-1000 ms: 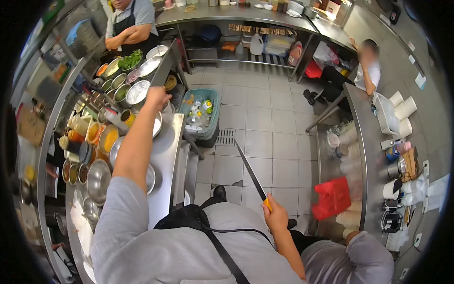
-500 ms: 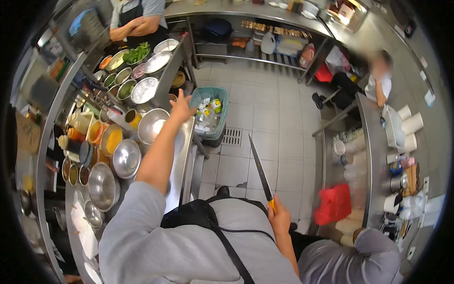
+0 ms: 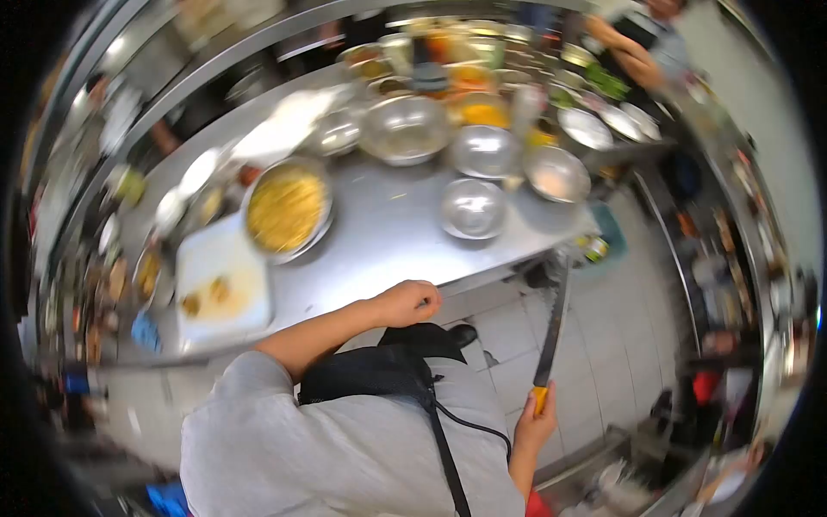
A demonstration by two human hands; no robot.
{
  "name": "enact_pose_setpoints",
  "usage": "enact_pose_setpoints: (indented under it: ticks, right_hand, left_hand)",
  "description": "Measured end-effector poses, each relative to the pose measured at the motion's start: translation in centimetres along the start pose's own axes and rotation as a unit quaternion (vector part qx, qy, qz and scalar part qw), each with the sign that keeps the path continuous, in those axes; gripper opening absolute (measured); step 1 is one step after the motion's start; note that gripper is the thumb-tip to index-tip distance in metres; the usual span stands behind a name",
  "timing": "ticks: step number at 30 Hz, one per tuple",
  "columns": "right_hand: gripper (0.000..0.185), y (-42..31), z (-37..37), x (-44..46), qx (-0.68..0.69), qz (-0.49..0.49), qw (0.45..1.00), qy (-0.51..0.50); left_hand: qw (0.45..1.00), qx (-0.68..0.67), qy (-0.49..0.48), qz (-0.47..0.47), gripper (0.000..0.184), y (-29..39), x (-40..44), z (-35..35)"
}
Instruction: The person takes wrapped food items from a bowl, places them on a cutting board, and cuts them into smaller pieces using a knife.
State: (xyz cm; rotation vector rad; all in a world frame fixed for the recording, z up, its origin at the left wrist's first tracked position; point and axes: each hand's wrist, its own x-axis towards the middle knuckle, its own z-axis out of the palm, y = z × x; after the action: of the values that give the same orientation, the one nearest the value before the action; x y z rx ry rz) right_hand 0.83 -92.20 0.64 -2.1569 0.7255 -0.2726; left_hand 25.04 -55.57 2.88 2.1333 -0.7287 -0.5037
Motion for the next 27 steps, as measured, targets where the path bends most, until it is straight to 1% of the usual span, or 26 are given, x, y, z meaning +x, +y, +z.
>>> enact_pose_setpoints:
  ticks: [1,2,3,4,5,7,8,10,12,13,14,15,17,18,19,20,22,23,24,25,27]
  right_hand:
    - [0.050,1.0,1.0,0.0,0.002,-0.022,0.999,-0.040]
    - [0.050,1.7,2.0,-0.4,0.019,-0.056,0.997,-0.044]
    - [0.050,1.9,3.0,-0.8,0.038,-0.084,0.995,-0.044]
    - [0.050,-0.8,3.2,-2.2,0.081,-0.028,0.991,-0.100]
    - [0.050,-1.6,4.5,-2.6,0.081,-0.037,0.989,-0.121]
    - [0.050,-2.4,5.9,-4.2,0.125,-0.107,0.976,-0.145]
    - [0.050,-3.1,6.8,-5.1,0.124,-0.112,0.974,-0.155]
    - [0.050,-5.0,8.7,-6.7,0.181,-0.129,0.956,-0.194]
    - [0.050,-6.6,10.1,-8.6,0.171,-0.140,0.948,-0.229]
    - [0.050,-7.0,10.9,-9.4,0.165,-0.142,0.942,-0.255]
    - [0.050,-7.4,12.5,-10.1,0.140,-0.218,0.938,-0.231]
    - [0.050,-7.7,12.9,-10.8,0.144,-0.222,0.936,-0.233]
    - [0.049,-9.6,13.2,-13.0,0.093,-0.265,0.920,-0.272]
    - [0.049,-10.5,13.5,-14.0,0.096,-0.268,0.919,-0.272]
    - [0.048,-11.1,14.0,-15.1,0.066,-0.276,0.916,-0.285]
    - [0.048,-11.6,14.5,-16.0,0.036,-0.282,0.911,-0.298]
    - [0.048,-12.6,16.1,-18.0,0.031,-0.304,0.905,-0.297]
    - [0.048,-13.1,17.0,-19.0,0.025,-0.324,0.898,-0.296]
    - [0.048,-14.0,17.8,-20.0,0.024,-0.325,0.898,-0.295]
    - [0.047,-15.1,18.6,-21.0,-0.002,-0.314,0.898,-0.309]
    - [0.047,-17.0,20.5,-23.7,-0.031,-0.301,0.898,-0.320]
  left_hand:
    - [0.993,-0.017,0.118,0.002,0.033,-1.4,-4.7,0.3]
    - [0.983,-0.019,0.170,-0.062,0.045,-1.3,-9.4,0.0]
    - [0.977,-0.017,0.193,-0.090,0.045,-1.7,-13.9,-0.2]
    - [0.968,0.010,0.211,-0.132,0.046,-2.1,-18.4,-0.5]
    - [0.959,0.034,0.224,-0.171,0.046,-2.4,-22.6,-0.7]
    - [0.935,0.043,0.217,-0.276,0.047,-3.1,-30.6,-0.3]
    - [0.926,0.065,0.237,-0.286,0.047,-3.0,-34.4,-0.1]
    - [0.913,0.082,0.265,-0.299,0.048,-2.8,-40.1,-0.4]
    - [0.883,0.076,0.278,-0.370,0.048,-2.1,-44.4,-0.8]
    - [0.880,0.075,0.284,-0.373,0.048,-2.2,-46.0,-0.5]
    - [0.869,0.118,0.299,-0.377,0.049,-2.2,-47.4,-0.7]
    - [0.856,0.164,0.312,-0.379,0.050,-2.4,-48.7,-1.1]
    - [0.859,0.164,0.312,-0.372,0.050,-2.7,-51.0,-2.9]
    - [0.864,0.160,0.308,-0.365,0.051,-2.8,-52.1,-3.9]
    - [0.863,0.161,0.310,-0.365,0.051,-3.1,-53.2,-5.2]
    - [0.854,0.182,0.315,-0.372,0.052,-3.4,-54.3,-6.7]
    - [0.845,0.203,0.321,-0.377,0.052,-5.1,-56.4,-10.1]
    - [0.838,0.218,0.349,-0.359,0.052,-6.3,-57.4,-12.0]
    - [0.831,0.233,0.374,-0.340,0.052,-7.4,-58.4,-13.9]
    - [0.832,0.233,0.374,-0.338,0.052,-8.5,-59.2,-15.5]
    - [0.787,0.339,0.405,-0.319,0.047,-10.7,-59.8,-18.3]
